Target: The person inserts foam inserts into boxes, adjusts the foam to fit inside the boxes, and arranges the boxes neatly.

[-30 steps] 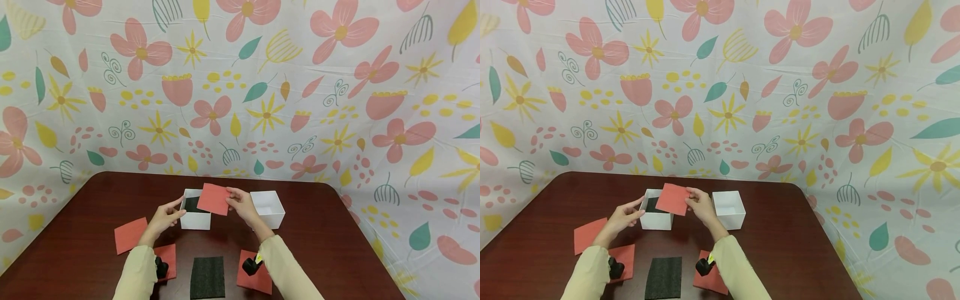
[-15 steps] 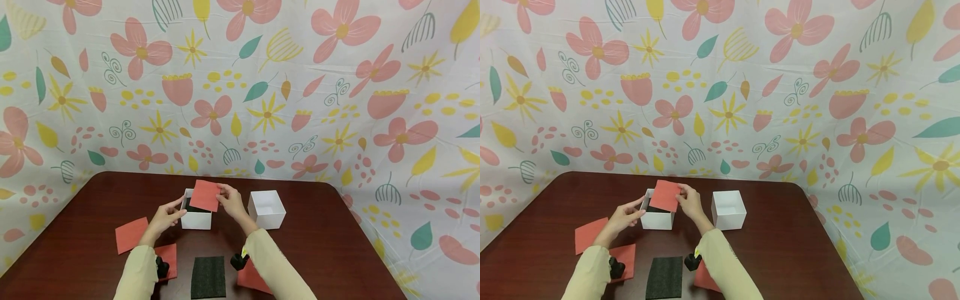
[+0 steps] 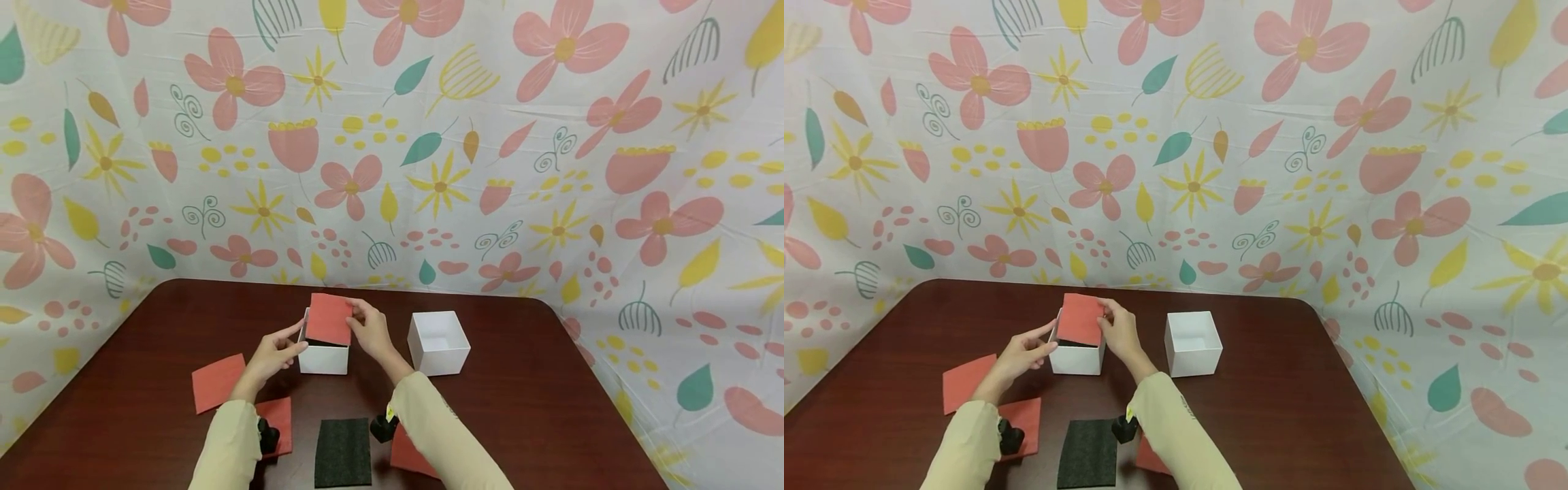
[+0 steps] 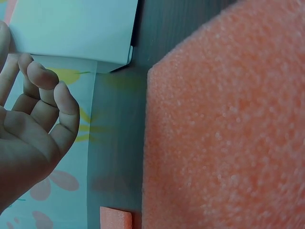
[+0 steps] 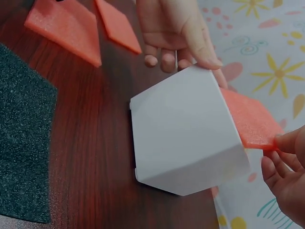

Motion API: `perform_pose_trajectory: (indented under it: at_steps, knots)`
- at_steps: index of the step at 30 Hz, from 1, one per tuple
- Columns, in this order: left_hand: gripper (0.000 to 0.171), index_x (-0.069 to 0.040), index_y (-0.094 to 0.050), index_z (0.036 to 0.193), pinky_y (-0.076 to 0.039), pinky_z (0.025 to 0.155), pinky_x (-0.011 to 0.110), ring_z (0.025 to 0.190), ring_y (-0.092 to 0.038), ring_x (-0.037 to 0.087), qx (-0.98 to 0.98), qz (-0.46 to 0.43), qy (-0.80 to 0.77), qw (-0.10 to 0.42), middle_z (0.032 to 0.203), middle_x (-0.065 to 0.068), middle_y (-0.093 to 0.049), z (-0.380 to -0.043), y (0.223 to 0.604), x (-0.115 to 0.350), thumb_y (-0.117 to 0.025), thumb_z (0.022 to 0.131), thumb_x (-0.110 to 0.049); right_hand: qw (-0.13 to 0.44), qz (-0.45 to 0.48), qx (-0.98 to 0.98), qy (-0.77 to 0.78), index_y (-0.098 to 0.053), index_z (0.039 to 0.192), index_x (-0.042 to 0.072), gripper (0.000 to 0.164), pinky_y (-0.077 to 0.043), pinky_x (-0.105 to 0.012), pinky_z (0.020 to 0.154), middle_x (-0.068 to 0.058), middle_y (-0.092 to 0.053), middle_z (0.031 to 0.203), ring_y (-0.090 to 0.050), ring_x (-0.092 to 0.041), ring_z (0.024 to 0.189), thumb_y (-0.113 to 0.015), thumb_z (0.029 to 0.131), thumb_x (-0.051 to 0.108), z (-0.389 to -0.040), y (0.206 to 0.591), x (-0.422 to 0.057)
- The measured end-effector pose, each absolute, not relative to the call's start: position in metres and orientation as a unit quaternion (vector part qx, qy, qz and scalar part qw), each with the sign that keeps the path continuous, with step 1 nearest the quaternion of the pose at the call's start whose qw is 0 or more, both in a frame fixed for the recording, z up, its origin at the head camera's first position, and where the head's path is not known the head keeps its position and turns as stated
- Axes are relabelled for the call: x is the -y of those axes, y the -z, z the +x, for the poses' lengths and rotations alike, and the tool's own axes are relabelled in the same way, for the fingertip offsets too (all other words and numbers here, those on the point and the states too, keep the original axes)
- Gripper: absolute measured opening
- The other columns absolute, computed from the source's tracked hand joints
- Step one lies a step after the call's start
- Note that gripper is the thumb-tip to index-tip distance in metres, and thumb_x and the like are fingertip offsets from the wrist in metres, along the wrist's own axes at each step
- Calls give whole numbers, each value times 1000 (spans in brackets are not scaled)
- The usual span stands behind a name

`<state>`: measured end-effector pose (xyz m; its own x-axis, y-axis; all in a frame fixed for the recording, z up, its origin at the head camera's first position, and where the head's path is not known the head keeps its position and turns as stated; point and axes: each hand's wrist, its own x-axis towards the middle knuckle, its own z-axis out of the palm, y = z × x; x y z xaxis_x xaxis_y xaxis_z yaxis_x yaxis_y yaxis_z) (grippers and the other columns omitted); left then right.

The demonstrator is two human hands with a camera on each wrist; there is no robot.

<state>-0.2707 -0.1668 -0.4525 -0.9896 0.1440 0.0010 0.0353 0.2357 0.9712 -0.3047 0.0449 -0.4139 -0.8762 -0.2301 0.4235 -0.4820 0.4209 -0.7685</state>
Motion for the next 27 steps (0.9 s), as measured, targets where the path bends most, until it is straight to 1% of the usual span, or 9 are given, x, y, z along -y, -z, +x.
perform_pose_trajectory:
  at_steps: [4, 7, 10, 15, 18, 22, 24, 27]
  knots:
    - [55, -8, -37, 137, -43, 52, 28, 57, -44, 19, -786, 63, -614, 45, 72, 15, -49, -262, 439, 164, -59, 87, -16, 112, 220, 842, -480, -59, 114, 0, 32, -45, -27, 67, -12, -62, 88, -59, -23, 86, -61, 82, -4, -306, 416, -43]
    - [54, -6, -37, 137, -43, 52, 29, 58, -44, 19, -784, 60, -616, 49, 72, 16, -49, -262, 437, 163, -59, 87, -14, 96, 230, 850, -463, -59, 115, 0, 33, -46, -30, 73, -12, -63, 96, -58, -23, 91, -61, 82, -3, -308, 415, -44]
    - [56, -11, -38, 137, -43, 52, 30, 57, -44, 18, -783, 57, -617, 48, 73, 18, -50, -270, 449, 166, -61, 86, -19, 84, 241, 856, -450, -59, 116, 0, 34, -46, -32, 77, -12, -62, 103, -57, -23, 94, -61, 82, -2, -309, 415, -45]
    - [57, -16, -41, 136, -44, 53, 31, 56, -43, 16, -786, 52, -615, 44, 74, 19, -50, -274, 455, 166, -63, 84, -24, 79, 249, 868, -423, -60, 115, 0, 32, -44, -30, 75, -12, -62, 107, -55, -22, 93, -61, 83, 1, -312, 418, -46]
    - [57, -16, -41, 136, -44, 54, 31, 56, -44, 16, -788, 53, -612, 41, 75, 22, -50, -274, 454, 166, -63, 84, -25, 84, 253, 882, -388, -62, 113, 0, 30, -42, -31, 77, -12, -61, 108, -50, -24, 92, -61, 83, 2, -313, 421, -47]
    - [57, -16, -41, 136, -44, 54, 32, 57, -44, 17, -789, 53, -610, 40, 76, 22, -49, -273, 454, 167, -63, 84, -25, 87, 254, 899, -346, -65, 110, 2, 26, -39, -35, 78, -13, -56, 110, -43, -26, 96, -61, 84, 6, -314, 425, -47]
    - [57, -17, -42, 135, -44, 54, 31, 57, -44, 17, -788, 49, -612, 39, 75, 21, -50, -273, 454, 167, -64, 84, -24, 92, 256, 904, -330, -66, 108, 4, 24, -39, -38, 77, -12, -51, 110, -41, -28, 98, -60, 85, 8, -314, 426, -47]
    - [57, -15, -42, 135, -44, 54, 31, 57, -44, 17, -789, 51, -611, 39, 75, 21, -49, -274, 455, 166, -64, 83, -25, 102, 265, 910, -301, -67, 107, 6, 24, -37, -43, 77, -13, -49, 114, -40, -30, 102, -57, 88, 16, -313, 428, -47]
